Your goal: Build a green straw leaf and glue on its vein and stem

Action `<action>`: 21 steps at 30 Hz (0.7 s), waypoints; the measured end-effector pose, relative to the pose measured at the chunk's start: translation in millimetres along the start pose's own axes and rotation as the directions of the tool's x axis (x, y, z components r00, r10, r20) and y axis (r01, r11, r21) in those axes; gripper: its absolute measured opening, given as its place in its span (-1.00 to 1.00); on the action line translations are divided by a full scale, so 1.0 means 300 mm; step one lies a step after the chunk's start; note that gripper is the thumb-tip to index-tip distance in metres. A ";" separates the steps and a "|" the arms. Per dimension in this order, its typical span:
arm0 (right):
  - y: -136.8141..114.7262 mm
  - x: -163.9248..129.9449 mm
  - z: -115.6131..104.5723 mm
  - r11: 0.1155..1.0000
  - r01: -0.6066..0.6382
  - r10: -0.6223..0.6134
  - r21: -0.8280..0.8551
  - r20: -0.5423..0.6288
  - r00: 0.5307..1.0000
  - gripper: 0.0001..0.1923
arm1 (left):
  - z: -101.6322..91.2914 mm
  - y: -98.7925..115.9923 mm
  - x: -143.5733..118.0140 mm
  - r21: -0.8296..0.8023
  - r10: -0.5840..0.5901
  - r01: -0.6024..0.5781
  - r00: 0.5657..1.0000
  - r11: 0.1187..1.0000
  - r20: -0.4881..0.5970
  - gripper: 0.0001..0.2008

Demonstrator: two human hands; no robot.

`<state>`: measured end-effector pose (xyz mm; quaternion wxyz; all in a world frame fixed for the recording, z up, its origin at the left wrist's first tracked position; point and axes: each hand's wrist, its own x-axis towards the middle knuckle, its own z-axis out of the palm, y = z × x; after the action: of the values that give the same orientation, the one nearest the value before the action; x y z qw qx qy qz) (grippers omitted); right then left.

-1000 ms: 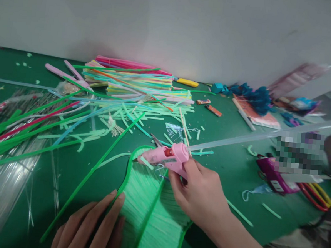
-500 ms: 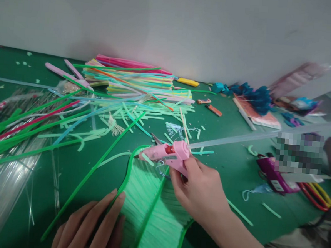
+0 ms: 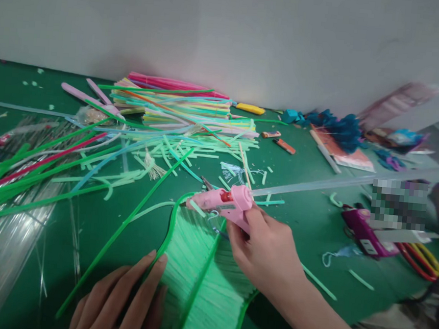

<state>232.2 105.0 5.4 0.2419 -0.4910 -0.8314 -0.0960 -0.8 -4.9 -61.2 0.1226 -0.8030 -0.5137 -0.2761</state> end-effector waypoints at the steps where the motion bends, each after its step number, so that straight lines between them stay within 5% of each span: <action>1: 0.000 0.000 0.001 1.000 -0.001 0.001 0.001 0.005 1.000 -0.84 | 0.000 0.000 0.001 -0.002 -0.001 0.001 1.000 1.000 0.004 -0.51; 21: 0.010 0.004 0.002 1.000 -0.002 0.002 -0.007 -0.034 0.999 -0.80 | 0.004 0.006 -0.003 0.009 -0.013 0.013 1.000 1.000 0.000 -0.50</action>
<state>234.0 107.8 5.2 0.2545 -0.4911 -0.8262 -0.1070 0.8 -5.8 -62.5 0.1244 -0.7991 -0.5202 -0.2747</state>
